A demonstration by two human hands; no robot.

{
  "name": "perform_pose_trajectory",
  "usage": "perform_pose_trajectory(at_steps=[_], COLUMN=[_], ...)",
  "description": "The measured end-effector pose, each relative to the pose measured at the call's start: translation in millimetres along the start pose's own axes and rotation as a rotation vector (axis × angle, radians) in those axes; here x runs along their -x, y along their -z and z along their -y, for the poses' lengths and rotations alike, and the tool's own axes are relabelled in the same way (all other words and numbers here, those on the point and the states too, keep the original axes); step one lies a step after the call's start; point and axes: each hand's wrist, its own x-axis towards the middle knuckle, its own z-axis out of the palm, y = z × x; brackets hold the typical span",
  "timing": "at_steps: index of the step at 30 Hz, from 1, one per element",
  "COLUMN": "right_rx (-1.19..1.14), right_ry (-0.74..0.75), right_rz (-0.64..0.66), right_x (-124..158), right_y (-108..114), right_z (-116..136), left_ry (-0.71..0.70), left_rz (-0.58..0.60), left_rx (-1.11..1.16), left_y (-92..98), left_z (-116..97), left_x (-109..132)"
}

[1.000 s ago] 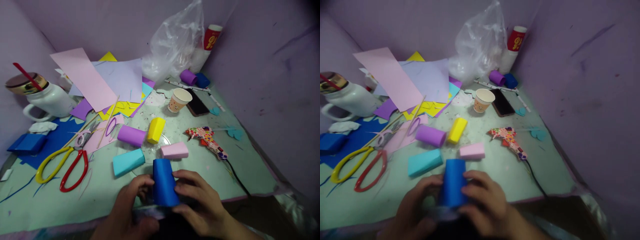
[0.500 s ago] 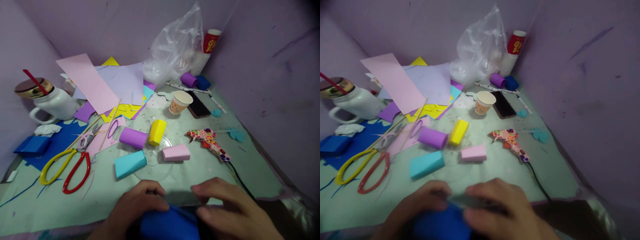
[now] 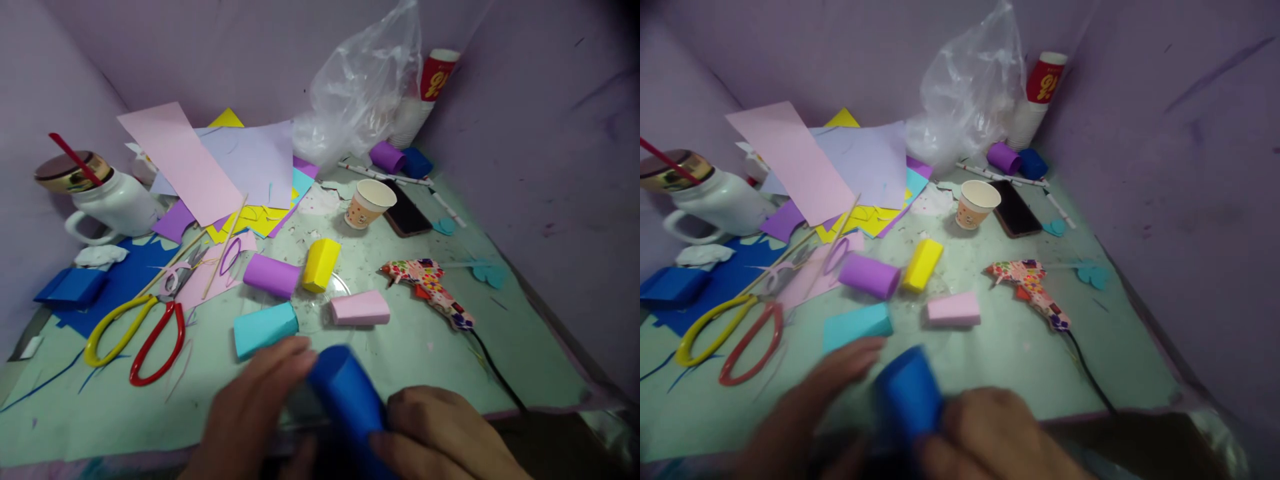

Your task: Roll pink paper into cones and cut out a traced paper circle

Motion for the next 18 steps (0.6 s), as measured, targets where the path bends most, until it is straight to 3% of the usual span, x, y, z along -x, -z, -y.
perform_pose_trajectory(at_steps=[2,4,11,14,18], right_rx=[0.001,-0.026,-0.078,-0.092,-0.115], right_ry=[-0.062,-0.100,-0.107,-0.118,-0.136], right_rz=[0.024,0.010,-0.071,-0.140,-0.139], right_x=[3.3,7.4,16.5,17.0,15.3], right_y=[-9.0,-20.4,-47.9,-50.5,-52.2], right_z=[-3.7,-8.6,-16.6,-15.9,-15.5], left_ry=[0.184,0.317,0.328,0.448,0.613], left_rz=[-0.234,-0.368,-0.486,-0.526,-0.495], left_rx=[-0.175,-0.230,-0.037,0.091,0.259], left_y=[1.8,0.6,-20.5,-21.1,-18.5], left_z=[8.1,18.0,29.5,29.0,27.1], left_x=[1.4,0.3,0.5,-1.1,-8.2])
